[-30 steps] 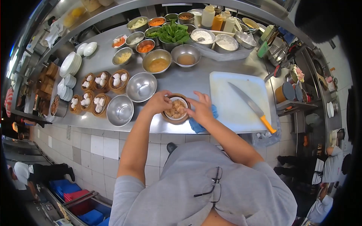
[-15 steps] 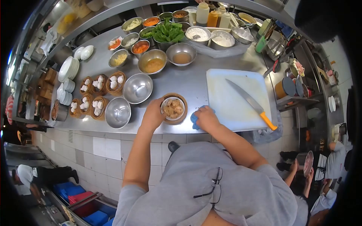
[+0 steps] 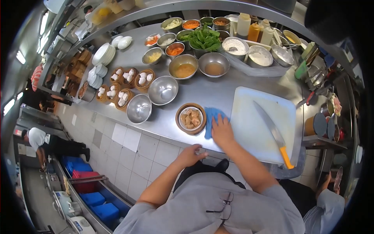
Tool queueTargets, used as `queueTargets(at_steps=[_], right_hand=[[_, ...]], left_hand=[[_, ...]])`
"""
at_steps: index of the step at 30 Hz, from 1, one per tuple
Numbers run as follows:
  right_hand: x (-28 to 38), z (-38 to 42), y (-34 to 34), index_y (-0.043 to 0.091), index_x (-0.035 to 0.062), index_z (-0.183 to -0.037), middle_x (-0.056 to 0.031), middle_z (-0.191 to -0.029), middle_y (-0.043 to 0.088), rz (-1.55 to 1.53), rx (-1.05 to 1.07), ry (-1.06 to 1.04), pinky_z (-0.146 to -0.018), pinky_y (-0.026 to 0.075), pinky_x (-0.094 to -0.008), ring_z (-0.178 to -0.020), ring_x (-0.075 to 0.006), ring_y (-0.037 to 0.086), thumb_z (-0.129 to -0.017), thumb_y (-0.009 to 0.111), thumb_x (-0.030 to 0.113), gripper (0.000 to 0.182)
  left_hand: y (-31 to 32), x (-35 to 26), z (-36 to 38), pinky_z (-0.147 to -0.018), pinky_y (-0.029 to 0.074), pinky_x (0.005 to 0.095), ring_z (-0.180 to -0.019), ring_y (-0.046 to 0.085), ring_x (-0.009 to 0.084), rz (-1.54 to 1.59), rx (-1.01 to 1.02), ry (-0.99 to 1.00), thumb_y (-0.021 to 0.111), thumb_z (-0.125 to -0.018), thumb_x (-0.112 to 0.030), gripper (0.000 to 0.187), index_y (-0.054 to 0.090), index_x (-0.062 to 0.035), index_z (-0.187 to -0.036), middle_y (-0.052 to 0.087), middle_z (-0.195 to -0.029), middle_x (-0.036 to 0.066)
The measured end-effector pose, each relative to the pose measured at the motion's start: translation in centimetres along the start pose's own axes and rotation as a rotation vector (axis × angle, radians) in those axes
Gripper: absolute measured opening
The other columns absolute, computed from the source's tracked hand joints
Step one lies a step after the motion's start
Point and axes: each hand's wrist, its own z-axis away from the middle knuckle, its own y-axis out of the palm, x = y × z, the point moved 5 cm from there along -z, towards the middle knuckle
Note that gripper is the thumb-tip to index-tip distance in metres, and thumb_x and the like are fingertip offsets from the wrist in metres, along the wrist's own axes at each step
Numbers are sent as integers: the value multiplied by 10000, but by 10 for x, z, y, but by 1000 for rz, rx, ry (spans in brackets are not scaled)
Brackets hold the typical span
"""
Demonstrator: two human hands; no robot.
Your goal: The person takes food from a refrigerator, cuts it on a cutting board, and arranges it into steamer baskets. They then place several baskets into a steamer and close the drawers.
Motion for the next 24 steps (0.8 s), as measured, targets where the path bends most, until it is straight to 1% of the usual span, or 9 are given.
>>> queueTargets(at_steps=[1,3,4,7,12,15,18,20,24], right_hand=[[9,20,-1,705,42,-1295,-221,-1355,641,-11,-13,-1,-943,523,-500,-1132,-397,596,-935,667,236,411],[32,54,-9,705,30,-1098,-183,-1127,646,-311,141,-13,-861,524,-478,-1000,-380,592,-894,674,178,253],[46,68,-13,649,51,-934,-145,-945,572,-417,-17,-81,-810,504,-483,-888,-356,563,-893,664,148,107],[73,95,-20,681,23,-1093,-200,-1135,618,-656,156,-120,-916,506,-494,-1035,-405,587,-926,664,203,246],[41,92,-78,568,2,-1457,-252,-1542,470,-866,-66,-145,-1145,400,-558,-1374,-466,477,-809,835,388,799],[26,65,-112,606,12,-1408,-219,-1455,544,-826,-9,-172,-1109,442,-551,-1281,-432,548,-743,871,385,807],[2,58,-92,640,30,-1367,-186,-1376,600,-761,12,-97,-1036,507,-514,-1178,-403,608,-747,857,338,726],[-7,53,-91,665,35,-1335,-170,-1318,632,-725,-25,-64,-952,550,-474,-1091,-391,638,-758,850,298,661],[-14,45,-76,658,33,-1368,-212,-1398,601,-680,136,220,-1012,503,-557,-1181,-428,601,-794,835,273,646]], left_hand=[[10,17,1,-958,584,395,-1148,683,291,2,-3,-14,797,-944,-461,683,611,-19,-1431,662,-1340,192],[39,69,6,-1016,564,415,-1222,665,275,724,18,-485,652,-968,-708,816,578,-77,-1480,664,-1374,146],[43,68,7,-1016,564,415,-1222,665,275,731,16,-503,652,-968,-708,816,578,-77,-1480,664,-1374,146],[72,59,-7,-1139,493,489,-1353,604,294,1672,257,-236,482,-1051,-703,741,485,-152,-1546,602,-1489,130],[52,-2,14,-1114,518,448,-1280,649,281,1630,366,-71,539,-1101,-492,539,557,-106,-1476,668,-1394,113],[35,-14,-4,-1122,517,405,-1271,662,257,1284,551,63,649,-1056,-281,480,576,-74,-1482,666,-1402,131],[11,-50,-27,-1007,556,358,-1175,694,216,751,463,120,662,-992,-92,411,648,-43,-1400,703,-1331,131],[3,-70,-41,-918,557,348,-1080,707,199,-27,200,68,669,-948,-50,352,705,-9,-1297,749,-1227,129],[-13,-113,-37,-918,552,393,-1075,718,247,48,-135,136,722,-907,-55,336,726,4,-1238,760,-1164,146]])
